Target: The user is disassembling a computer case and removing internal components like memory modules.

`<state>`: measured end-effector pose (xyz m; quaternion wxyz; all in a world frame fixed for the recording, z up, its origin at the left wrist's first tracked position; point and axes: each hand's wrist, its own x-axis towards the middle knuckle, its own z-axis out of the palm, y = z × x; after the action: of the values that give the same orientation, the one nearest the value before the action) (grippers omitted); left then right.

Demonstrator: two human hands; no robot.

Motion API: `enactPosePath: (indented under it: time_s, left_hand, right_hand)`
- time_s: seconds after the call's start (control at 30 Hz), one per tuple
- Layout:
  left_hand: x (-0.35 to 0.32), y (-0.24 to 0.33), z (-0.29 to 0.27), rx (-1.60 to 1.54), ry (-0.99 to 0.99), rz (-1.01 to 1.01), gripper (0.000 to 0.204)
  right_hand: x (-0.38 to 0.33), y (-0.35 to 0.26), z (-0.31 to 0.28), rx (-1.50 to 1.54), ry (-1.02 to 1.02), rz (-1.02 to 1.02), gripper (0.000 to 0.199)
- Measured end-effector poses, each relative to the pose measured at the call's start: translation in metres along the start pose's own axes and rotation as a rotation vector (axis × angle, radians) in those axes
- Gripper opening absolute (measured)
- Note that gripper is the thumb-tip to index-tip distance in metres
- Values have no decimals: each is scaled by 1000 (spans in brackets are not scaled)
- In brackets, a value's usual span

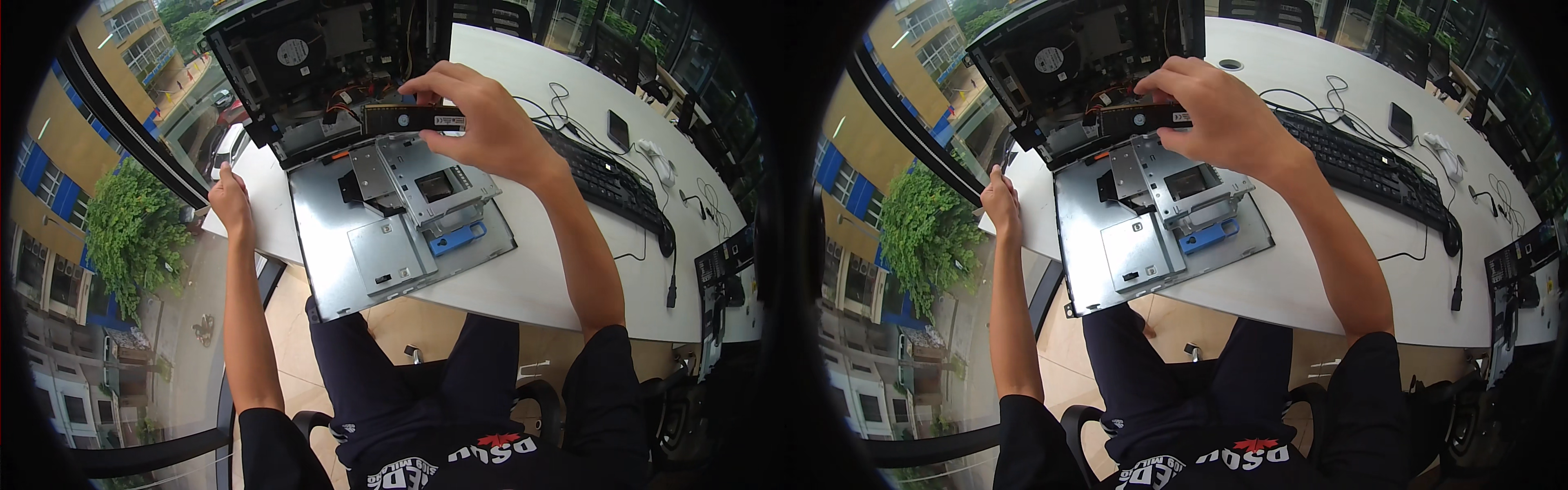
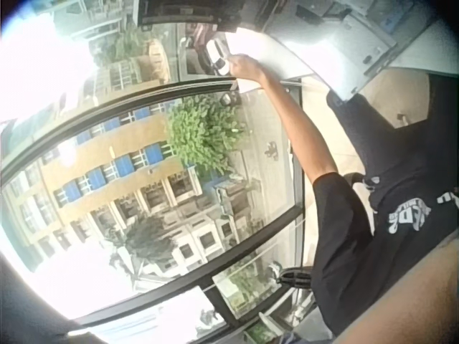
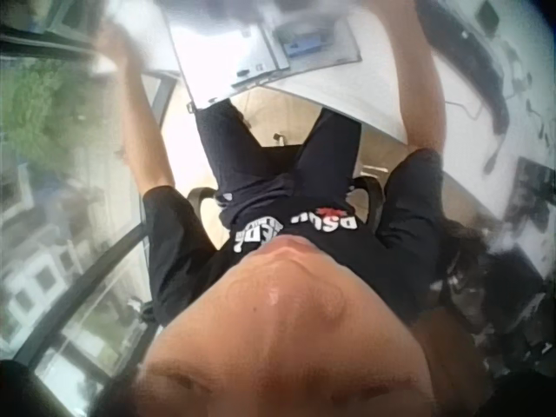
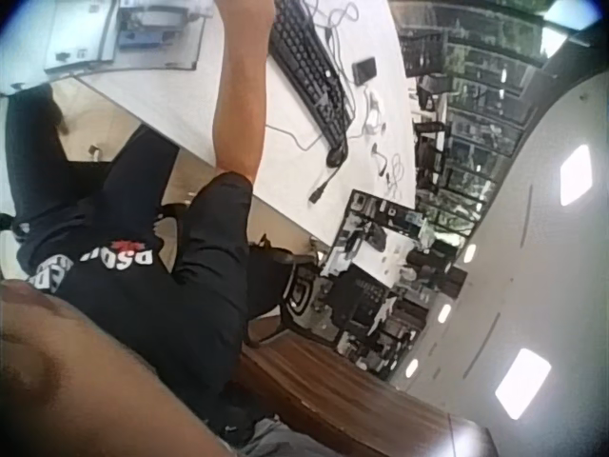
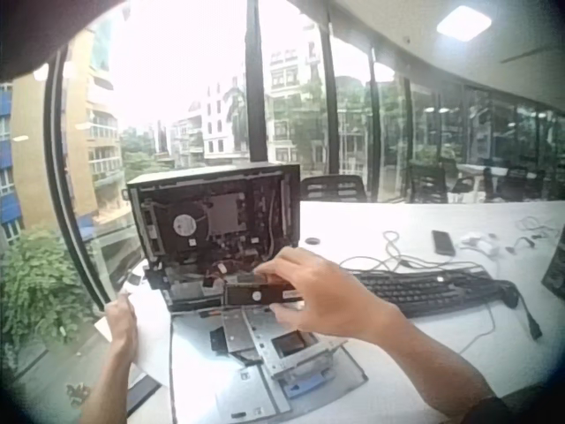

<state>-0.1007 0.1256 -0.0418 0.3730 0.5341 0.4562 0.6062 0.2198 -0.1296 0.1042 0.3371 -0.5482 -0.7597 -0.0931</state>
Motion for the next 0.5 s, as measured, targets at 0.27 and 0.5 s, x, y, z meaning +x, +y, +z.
enactPosePath:
  time_s: [0.27,0.5]
  left_hand:
    - [4,-12,-1,-30,0,32,58]
    - [8,-16,-2,-16,-3,50,58]
  right_hand:
    - [4,-4,-11,10,162,-86,43]
    - [7,-8,-3,1285,181,506,33]
